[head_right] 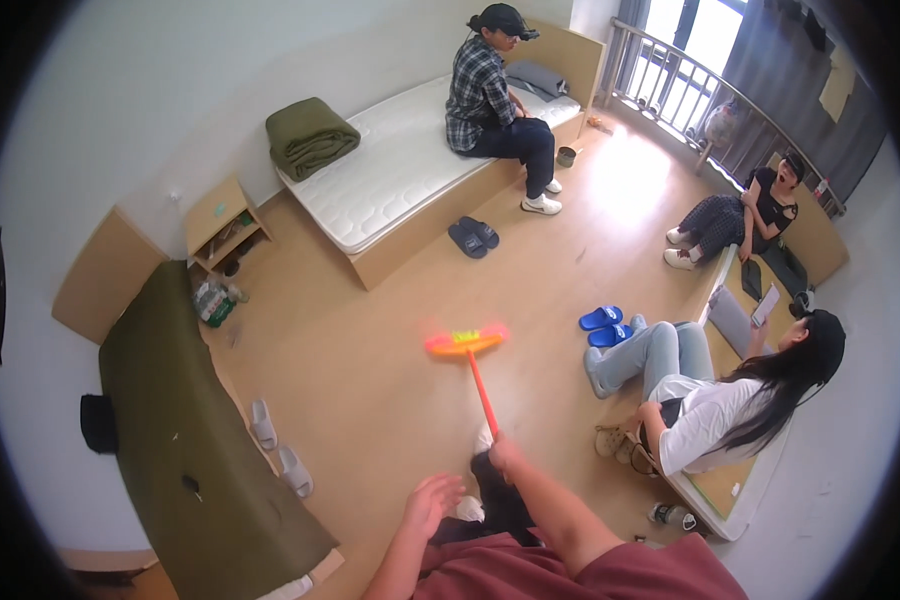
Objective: The person sweeps the dormitory floor with a broom and picks up trash from the floor by hand.
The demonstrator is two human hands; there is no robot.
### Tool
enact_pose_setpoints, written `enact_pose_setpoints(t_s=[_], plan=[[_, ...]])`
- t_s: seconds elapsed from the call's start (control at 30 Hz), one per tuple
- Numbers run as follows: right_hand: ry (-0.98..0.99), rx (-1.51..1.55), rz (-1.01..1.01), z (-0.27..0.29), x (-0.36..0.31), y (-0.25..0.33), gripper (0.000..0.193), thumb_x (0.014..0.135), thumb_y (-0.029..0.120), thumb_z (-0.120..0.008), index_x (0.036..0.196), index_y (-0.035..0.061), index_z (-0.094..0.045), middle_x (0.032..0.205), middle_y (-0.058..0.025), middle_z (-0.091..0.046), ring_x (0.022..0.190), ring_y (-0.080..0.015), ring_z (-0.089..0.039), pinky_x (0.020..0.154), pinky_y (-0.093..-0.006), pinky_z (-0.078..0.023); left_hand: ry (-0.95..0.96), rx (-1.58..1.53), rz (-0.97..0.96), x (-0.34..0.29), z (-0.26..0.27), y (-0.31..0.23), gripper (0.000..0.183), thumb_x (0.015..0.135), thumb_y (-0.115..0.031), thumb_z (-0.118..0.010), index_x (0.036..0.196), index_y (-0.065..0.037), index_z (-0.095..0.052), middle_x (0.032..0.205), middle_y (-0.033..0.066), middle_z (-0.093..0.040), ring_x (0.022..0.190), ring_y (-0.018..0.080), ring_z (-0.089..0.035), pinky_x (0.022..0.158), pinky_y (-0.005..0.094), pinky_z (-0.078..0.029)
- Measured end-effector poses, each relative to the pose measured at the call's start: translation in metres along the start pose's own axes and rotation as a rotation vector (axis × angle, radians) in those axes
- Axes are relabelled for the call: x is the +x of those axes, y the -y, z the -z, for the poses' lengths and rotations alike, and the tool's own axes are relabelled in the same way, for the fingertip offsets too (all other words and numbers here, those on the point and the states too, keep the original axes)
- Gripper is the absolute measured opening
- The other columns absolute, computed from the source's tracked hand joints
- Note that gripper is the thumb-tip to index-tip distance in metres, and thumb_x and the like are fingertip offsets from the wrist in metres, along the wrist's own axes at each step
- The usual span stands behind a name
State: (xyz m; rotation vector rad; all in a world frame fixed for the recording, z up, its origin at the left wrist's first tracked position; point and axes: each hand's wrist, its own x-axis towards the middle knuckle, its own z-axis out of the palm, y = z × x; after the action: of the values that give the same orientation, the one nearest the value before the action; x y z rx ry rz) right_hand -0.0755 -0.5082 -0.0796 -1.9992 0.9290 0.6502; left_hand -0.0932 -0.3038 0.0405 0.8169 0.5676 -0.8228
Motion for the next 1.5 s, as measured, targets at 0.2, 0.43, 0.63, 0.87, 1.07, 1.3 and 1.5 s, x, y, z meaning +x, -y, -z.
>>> enact_pose_setpoints(t_s=[0.2, 0.43, 0.63, 0.87, 1.07, 1.3, 1.5], plan=[[0.199, 0.162, -0.283, 0.022, 0.092, 0.058, 0.031, 0.081, 0.01, -0.039, 0.111, 0.0083, -0.046, 0.074, -0.0193, -0.058, 0.058, -0.0275, -0.059, 0.044, -0.0396, -0.045, 0.029, 0.006, 0.055, 0.093, -0.016, -0.061, 0.025, 0.087, -0.01, -0.047, 0.109, -0.001, -0.042, 0.105, 0.0183, -0.057, 0.089, 0.0267, -0.06, 0.076, 0.0363, -0.049], [-0.019, -0.035, 0.022, 0.057, 0.256, 0.174, 0.032, 0.086, 0.017, -0.038, 0.116, 0.0048, -0.037, 0.071, -0.0188, -0.058, 0.056, -0.0285, -0.059, 0.049, -0.0401, -0.047, -0.14, 0.107, 0.06, 0.206, -0.027, -0.204, 0.02, 0.086, -0.009, -0.044, 0.104, -0.002, -0.044, 0.099, 0.0161, -0.057, 0.085, 0.0261, -0.06, 0.069, 0.0344, -0.051], [0.004, 0.132, 0.075, 0.12, 0.304, 0.286, 0.036, 0.089, 0.025, -0.039, 0.12, 0.0055, -0.037, 0.062, -0.0141, -0.053, 0.047, -0.0218, -0.052, 0.044, -0.0357, -0.045, -0.151, 0.08, 0.065, 0.285, -0.061, -0.318, 0.018, 0.085, -0.008, -0.045, 0.101, -0.001, -0.044, 0.095, 0.0163, -0.057, 0.081, 0.0262, -0.06, 0.067, 0.0353, -0.051], [-0.105, 0.522, -0.008, 0.088, 0.341, 0.371, 0.025, 0.089, 0.021, -0.035, 0.11, 0.0075, -0.04, 0.059, -0.0076, -0.045, 0.042, -0.0185, -0.047, 0.037, -0.0337, -0.042, -0.093, 0.135, 0.072, 0.338, -0.123, -0.412, 0.025, 0.086, -0.009, -0.047, 0.108, 0.0, -0.041, 0.097, 0.0171, -0.057, 0.083, 0.0265, -0.06, 0.069, 0.0349, -0.05], [-0.034, 0.618, -0.154, 0.08, 0.386, 0.475, 0.021, 0.088, 0.019, -0.035, 0.104, 0.0057, -0.037, 0.06, -0.0083, -0.045, 0.042, -0.0199, -0.048, 0.036, -0.0343, -0.041, 0.03, 0.293, 0.246, 0.393, -0.12, -0.482, 0.025, 0.087, -0.011, -0.046, 0.11, -0.001, -0.041, 0.101, 0.0175, -0.057, 0.088, 0.0254, -0.06, 0.071, 0.0328, -0.049], [-0.015, 0.263, -0.262, 0.035, 0.399, 0.586, 0.041, 0.079, 0.013, -0.047, 0.114, 0.0029, -0.028, 0.061, -0.0155, -0.056, 0.049, -0.0261, -0.058, 0.043, -0.0365, -0.047, 0.063, 0.485, 0.328, 0.466, -0.078, -0.621, 0.024, 0.087, -0.012, -0.045, 0.109, -0.001, -0.041, 0.098, 0.0143, -0.058, 0.08, 0.0224, -0.061, 0.068, 0.032, -0.05], [-0.012, 0.29, -0.433, 0.003, 0.392, 0.607, 0.065, 0.079, 0.006, -0.044, 0.137, 0.0078, -0.012, 0.093, -0.0239, -0.058, 0.076, -0.0342, -0.061, 0.064, -0.041, -0.05, 0.087, 0.614, 0.366, 0.498, -0.056, -0.69, 0.024, 0.086, -0.011, -0.041, 0.108, -0.001, -0.043, 0.098, 0.017, -0.058, 0.083, 0.0235, -0.06, 0.07, 0.0328, -0.05]])
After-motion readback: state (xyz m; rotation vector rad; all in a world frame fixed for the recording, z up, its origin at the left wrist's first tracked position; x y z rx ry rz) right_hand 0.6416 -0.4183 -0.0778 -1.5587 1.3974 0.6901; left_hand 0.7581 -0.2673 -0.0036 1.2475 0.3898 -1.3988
